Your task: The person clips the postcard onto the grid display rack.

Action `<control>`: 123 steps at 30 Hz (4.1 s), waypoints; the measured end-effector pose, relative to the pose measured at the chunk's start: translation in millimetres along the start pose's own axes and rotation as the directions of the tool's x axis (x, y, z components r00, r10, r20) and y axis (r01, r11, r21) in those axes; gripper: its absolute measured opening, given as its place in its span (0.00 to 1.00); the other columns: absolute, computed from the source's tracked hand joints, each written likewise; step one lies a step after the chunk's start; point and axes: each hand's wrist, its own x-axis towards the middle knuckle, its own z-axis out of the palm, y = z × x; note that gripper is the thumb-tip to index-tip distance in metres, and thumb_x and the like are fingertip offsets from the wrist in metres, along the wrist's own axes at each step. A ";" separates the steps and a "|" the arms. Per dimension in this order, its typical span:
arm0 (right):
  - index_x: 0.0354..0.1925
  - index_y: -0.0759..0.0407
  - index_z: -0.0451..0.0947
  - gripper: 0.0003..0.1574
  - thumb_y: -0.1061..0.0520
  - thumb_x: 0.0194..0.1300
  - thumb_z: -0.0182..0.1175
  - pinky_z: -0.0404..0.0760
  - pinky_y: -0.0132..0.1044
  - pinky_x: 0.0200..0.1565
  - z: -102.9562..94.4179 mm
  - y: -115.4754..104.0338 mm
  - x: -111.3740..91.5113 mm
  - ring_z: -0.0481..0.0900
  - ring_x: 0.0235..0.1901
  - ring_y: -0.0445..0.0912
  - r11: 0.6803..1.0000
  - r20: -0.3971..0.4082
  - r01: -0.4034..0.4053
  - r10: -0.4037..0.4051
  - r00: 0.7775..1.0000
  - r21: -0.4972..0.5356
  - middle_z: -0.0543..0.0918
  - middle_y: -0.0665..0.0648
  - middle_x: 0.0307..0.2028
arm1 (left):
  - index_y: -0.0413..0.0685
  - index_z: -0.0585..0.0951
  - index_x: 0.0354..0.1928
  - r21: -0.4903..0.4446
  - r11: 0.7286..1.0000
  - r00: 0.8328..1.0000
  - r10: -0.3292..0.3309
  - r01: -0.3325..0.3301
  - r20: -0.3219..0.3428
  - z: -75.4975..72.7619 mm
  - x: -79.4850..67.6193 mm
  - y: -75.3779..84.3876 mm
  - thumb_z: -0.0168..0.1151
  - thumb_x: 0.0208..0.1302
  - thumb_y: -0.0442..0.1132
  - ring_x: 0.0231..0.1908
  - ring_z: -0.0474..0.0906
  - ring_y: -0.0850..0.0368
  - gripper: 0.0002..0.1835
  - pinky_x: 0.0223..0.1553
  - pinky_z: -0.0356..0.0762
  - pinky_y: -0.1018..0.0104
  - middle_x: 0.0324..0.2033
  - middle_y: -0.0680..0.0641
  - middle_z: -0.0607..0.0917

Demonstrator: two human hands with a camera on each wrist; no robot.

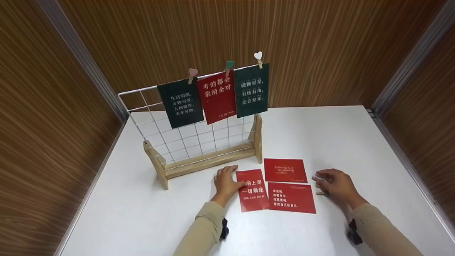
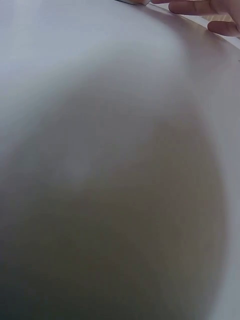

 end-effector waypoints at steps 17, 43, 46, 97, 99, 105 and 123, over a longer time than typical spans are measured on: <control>0.46 0.63 0.82 0.15 0.62 0.58 0.67 0.77 0.50 0.46 -0.6 3.6 0.4 0.79 0.43 0.55 0.998 -0.006 0.022 -0.022 1.000 -0.054 0.81 0.60 0.42 | 0.49 0.80 0.53 -0.012 1.000 1.000 0.028 -0.028 -0.013 0.8 1.0 0.4 0.80 0.38 0.44 0.51 0.71 0.49 0.35 0.52 0.62 0.51 0.44 0.50 0.81; 0.47 0.60 0.81 0.14 0.57 0.63 0.64 0.78 0.42 0.42 -4.8 -9.0 6.1 0.80 0.42 0.52 0.999 0.035 -0.037 0.037 0.999 0.008 0.83 0.59 0.43 | 0.34 0.74 0.58 -0.276 0.961 0.998 0.015 0.002 0.063 -1.3 2.2 1.5 0.77 0.39 0.27 0.31 0.70 0.58 0.38 0.33 0.74 0.67 0.42 0.43 0.73; 0.46 0.59 0.81 0.14 0.56 0.63 0.64 0.78 0.44 0.43 -5.3 -10.7 7.7 0.80 0.42 0.52 1.000 0.027 -0.022 0.022 0.999 0.009 0.83 0.58 0.43 | 0.34 0.75 0.57 -0.272 0.962 0.997 0.005 0.017 0.080 -3.3 3.8 1.3 0.77 0.39 0.28 0.34 0.73 0.54 0.37 0.39 0.76 0.64 0.42 0.42 0.74; 0.52 0.63 0.79 0.21 0.51 0.66 0.61 0.76 0.24 0.42 -54.8 -78.2 60.4 0.79 0.39 0.37 0.949 -0.063 0.167 -0.156 0.986 0.268 0.82 0.57 0.44 | 0.34 0.81 0.43 -0.433 0.890 0.962 -0.024 0.144 0.272 -72.6 13.9 -7.5 0.70 0.54 0.33 0.36 0.83 0.50 0.15 0.42 0.78 0.61 0.35 0.42 0.86; 0.51 0.63 0.79 0.22 0.50 0.64 0.62 0.77 0.24 0.42 -56.4 -83.1 62.3 0.79 0.38 0.38 0.951 -0.059 0.150 -0.139 0.988 0.270 0.82 0.57 0.43 | 0.34 0.81 0.43 -0.441 0.885 0.959 -0.023 0.150 0.282 -77.5 14.1 -5.9 0.69 0.54 0.32 0.36 0.83 0.51 0.14 0.41 0.79 0.61 0.35 0.42 0.86; 0.48 0.66 0.80 0.21 0.52 0.62 0.65 0.77 0.25 0.43 -60.0 -97.6 66.4 0.80 0.38 0.39 0.932 -0.057 0.145 -0.134 0.989 0.331 0.84 0.54 0.40 | 0.33 0.80 0.43 -0.463 0.876 0.955 0.007 0.137 0.297 -89.2 16.5 1.5 0.69 0.55 0.31 0.31 0.83 0.53 0.14 0.36 0.81 0.61 0.33 0.42 0.86; 0.49 0.69 0.80 0.19 0.58 0.63 0.64 0.77 0.27 0.45 -57.2 -144.3 87.0 0.81 0.39 0.40 0.863 -0.126 0.267 -0.235 0.964 0.429 0.84 0.51 0.40 | 0.32 0.79 0.44 -0.494 0.869 0.960 0.116 0.026 0.255 -138.1 22.4 28.1 0.68 0.57 0.31 0.33 0.82 0.56 0.14 0.36 0.81 0.63 0.34 0.42 0.86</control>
